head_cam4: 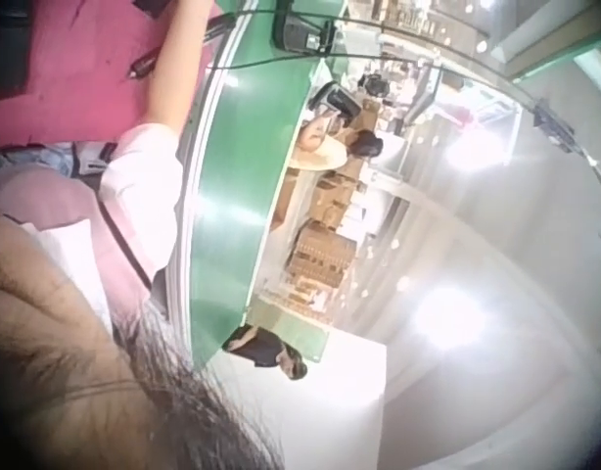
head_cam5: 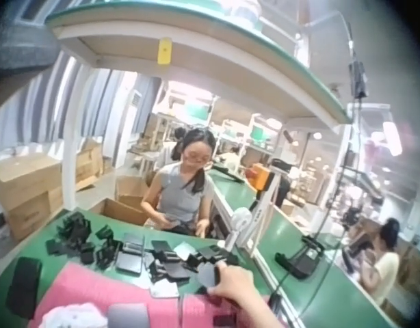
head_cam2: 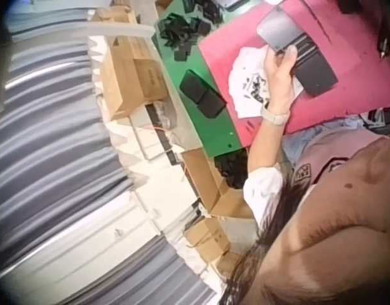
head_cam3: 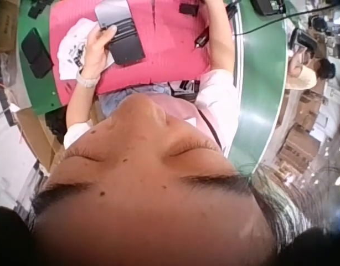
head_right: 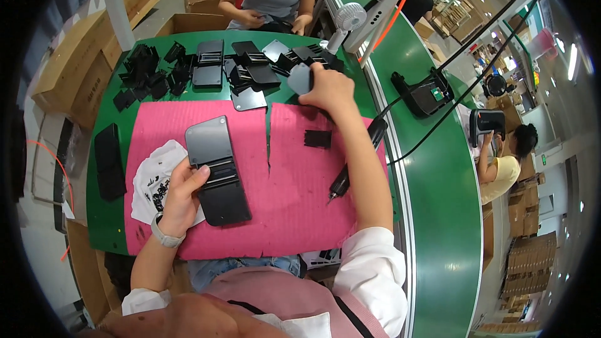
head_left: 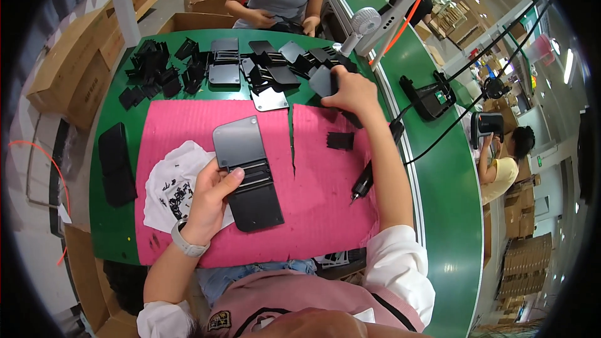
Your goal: Use an electric screwdriver to fasten small screws into plastic electronic components on a factory assembly line.
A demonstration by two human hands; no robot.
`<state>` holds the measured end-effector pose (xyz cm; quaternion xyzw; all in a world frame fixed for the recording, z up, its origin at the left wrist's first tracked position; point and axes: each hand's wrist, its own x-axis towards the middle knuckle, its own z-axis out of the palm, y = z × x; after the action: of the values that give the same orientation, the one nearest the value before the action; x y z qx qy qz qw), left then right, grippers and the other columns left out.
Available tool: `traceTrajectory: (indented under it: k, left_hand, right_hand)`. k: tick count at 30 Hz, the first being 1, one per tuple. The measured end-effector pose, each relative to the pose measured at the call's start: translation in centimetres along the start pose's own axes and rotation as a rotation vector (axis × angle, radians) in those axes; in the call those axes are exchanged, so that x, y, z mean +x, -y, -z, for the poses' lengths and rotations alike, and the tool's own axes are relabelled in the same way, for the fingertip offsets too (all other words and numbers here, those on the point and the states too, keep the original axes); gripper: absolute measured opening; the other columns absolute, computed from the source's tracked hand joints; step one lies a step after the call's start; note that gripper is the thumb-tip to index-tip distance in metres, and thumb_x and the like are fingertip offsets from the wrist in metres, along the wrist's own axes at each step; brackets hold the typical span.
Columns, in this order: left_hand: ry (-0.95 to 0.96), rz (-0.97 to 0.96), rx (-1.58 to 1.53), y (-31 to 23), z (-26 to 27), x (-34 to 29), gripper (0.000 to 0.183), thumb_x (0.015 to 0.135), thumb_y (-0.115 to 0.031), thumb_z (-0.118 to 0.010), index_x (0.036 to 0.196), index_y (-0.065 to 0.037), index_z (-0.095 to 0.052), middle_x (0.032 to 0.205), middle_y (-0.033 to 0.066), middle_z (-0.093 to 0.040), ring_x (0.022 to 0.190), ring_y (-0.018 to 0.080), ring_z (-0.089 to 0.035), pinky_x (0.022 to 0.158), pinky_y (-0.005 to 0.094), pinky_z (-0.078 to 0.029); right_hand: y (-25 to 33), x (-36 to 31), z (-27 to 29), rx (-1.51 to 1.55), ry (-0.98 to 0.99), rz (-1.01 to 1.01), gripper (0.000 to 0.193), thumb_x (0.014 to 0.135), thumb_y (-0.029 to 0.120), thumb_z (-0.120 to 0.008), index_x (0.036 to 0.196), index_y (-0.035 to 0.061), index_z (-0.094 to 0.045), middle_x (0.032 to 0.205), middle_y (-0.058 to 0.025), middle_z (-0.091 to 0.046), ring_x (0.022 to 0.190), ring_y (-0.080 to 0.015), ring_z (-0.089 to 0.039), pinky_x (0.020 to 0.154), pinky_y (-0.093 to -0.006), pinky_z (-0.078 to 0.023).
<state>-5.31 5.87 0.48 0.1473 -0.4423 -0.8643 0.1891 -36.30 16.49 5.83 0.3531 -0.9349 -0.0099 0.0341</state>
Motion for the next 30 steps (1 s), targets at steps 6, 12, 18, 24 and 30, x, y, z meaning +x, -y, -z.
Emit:
traceTrajectory:
  k: [6,12,18,24,30]
  left_hand:
    - [0.110,0.017,0.050,0.1,-0.3,-0.2,0.028,0.089,-0.009,-0.058,0.115,0.001,-0.054,0.106,0.0054,-0.061,0.096,0.0110,-0.057,0.086,0.0261,-0.043]
    - [0.170,0.036,0.028,0.3,-0.7,-0.2,0.031,0.088,-0.007,-0.059,0.117,0.001,-0.052,0.106,0.0048,-0.061,0.095,0.0109,-0.056,0.086,0.0252,-0.044]
    - [0.191,0.031,0.024,0.1,-0.5,-0.2,0.032,0.087,-0.007,-0.060,0.117,0.002,-0.051,0.105,0.0053,-0.060,0.094,0.0090,-0.056,0.083,0.0241,-0.045]
    - [0.228,0.069,0.017,-0.1,-0.4,-0.4,0.034,0.087,-0.007,-0.060,0.118,0.002,-0.050,0.105,0.0050,-0.059,0.093,0.0091,-0.056,0.083,0.0241,-0.045]
    - [0.210,0.066,0.023,0.0,-0.3,-0.4,0.034,0.087,-0.006,-0.059,0.119,0.002,-0.049,0.105,0.0050,-0.059,0.093,0.0093,-0.056,0.082,0.0248,-0.046]
  right_hand:
    - [0.3,1.2,-1.9,-0.303,0.001,0.106,0.062,0.056,0.031,-0.078,0.114,0.0180,-0.060,0.102,-0.0093,-0.063,0.100,-0.0263,-0.061,0.079,-0.0386,-0.052]
    - [2.8,6.6,-4.9,-0.220,-0.116,0.435,0.051,0.069,0.013,-0.066,0.118,0.0223,-0.060,0.125,-0.0075,-0.050,0.115,-0.0273,-0.051,0.088,-0.0400,-0.050]
    - [2.4,8.0,-5.8,-0.238,-0.080,0.306,0.042,0.073,0.018,-0.063,0.114,0.0229,-0.064,0.135,-0.0073,-0.041,0.119,-0.0271,-0.046,0.093,-0.0458,-0.045]
    - [1.2,8.1,-5.9,-0.143,-0.175,0.427,0.030,0.067,0.018,-0.072,0.097,0.0155,-0.072,0.127,-0.0086,-0.048,0.121,-0.0269,-0.045,0.095,-0.0382,-0.045]
    - [1.1,7.5,-5.7,0.062,-0.268,0.549,0.013,0.059,0.014,-0.075,0.070,0.0083,-0.071,0.109,-0.0083,-0.053,0.108,-0.0255,-0.052,0.089,-0.0370,-0.047]
